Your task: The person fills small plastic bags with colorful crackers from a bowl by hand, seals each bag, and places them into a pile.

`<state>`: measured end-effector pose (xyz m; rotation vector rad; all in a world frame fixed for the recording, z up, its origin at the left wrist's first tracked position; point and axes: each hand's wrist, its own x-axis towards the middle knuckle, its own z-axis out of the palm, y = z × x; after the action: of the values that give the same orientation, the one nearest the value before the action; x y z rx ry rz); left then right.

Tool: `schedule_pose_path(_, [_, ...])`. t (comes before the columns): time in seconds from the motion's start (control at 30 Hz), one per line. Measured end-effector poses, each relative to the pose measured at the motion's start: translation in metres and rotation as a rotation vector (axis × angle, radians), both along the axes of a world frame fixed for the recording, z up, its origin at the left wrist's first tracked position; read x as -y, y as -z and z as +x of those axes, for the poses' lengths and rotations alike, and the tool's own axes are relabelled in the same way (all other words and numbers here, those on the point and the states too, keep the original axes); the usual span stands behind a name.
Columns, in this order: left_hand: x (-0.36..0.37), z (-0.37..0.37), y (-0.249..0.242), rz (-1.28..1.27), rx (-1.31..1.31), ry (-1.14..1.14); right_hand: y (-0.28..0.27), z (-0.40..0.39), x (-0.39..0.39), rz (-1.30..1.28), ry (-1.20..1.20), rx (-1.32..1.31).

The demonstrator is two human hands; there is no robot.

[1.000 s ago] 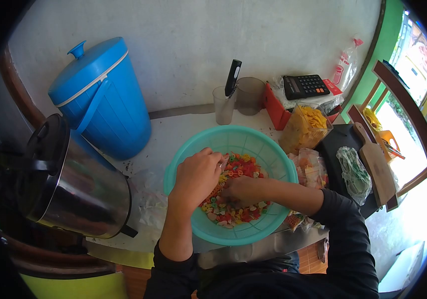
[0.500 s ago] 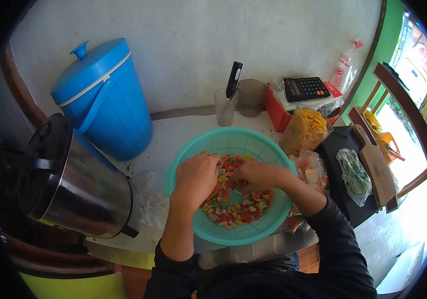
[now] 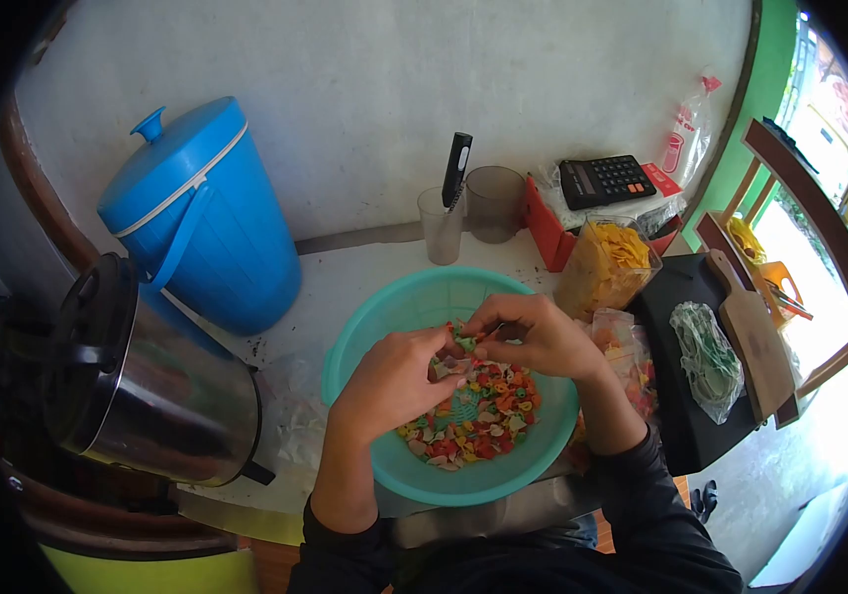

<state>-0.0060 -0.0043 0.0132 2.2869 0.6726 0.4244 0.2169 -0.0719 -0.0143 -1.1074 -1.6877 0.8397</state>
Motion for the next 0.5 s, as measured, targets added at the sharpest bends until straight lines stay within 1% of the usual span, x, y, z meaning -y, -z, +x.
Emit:
schedule_pose_path(0.07, [0.001, 0.002, -0.001, 0.01, -0.018, -0.019, -0.003, -0.002, 0.001, 0.028, -0.005, 0.047])
schedule_pose_path(0.17, [-0.004, 0.004, 0.004, -0.062, -0.015, -0.043, -0.009, 0.002, 0.002, 0.153, -0.009, 0.183])
schedule_pose_path(0.27, [-0.005, 0.002, 0.004, -0.055, -0.007, -0.037, -0.016, -0.002, 0.006, 0.142, 0.022, 0.219])
schedule_pose_path(0.37, [-0.004, 0.004, 0.006, -0.061, 0.007, -0.035, -0.012, -0.001, 0.005, 0.206, -0.008, 0.28])
schedule_pose_path(0.5, [-0.002, 0.006, 0.003, -0.05, -0.028, -0.035, -0.011, -0.004, 0.009, 0.232, -0.016, 0.369])
